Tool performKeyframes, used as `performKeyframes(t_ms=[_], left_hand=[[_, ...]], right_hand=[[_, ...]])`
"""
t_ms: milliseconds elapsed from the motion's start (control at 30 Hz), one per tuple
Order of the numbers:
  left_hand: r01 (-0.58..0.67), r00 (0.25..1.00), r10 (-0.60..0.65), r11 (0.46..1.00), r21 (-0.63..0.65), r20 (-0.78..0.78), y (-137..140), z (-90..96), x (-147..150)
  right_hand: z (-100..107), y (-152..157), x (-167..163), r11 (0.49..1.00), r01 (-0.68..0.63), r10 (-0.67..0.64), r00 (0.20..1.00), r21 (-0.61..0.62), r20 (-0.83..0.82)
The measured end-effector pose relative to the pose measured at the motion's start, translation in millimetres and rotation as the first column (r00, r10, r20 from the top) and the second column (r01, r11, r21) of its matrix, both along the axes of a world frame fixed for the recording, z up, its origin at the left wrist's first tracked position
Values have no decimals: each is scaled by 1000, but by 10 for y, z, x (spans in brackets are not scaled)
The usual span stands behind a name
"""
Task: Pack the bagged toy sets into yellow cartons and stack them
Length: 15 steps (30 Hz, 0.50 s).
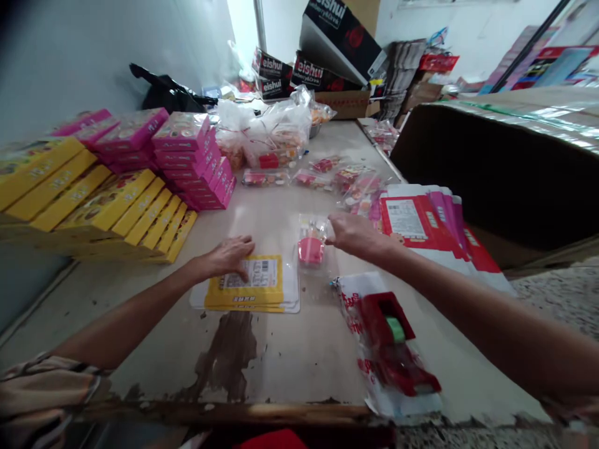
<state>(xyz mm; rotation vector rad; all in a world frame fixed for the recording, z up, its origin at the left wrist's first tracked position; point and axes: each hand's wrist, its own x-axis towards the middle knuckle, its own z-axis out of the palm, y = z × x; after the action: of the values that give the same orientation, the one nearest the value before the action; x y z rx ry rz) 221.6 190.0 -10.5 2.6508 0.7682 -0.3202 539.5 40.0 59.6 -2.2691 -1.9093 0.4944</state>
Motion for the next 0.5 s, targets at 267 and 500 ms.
performKeyframes(t_ms=[267, 500], left_hand=[[50, 994, -94, 819, -572, -48, -420, 776, -331], [109, 981, -73, 974, -198, 182, -1103, 439, -420]], right_hand=[[-151, -1089, -1327, 984, 105, 53, 592, 142, -804], [-1016, -1205, -2006, 653, 743, -122, 295, 147, -948]])
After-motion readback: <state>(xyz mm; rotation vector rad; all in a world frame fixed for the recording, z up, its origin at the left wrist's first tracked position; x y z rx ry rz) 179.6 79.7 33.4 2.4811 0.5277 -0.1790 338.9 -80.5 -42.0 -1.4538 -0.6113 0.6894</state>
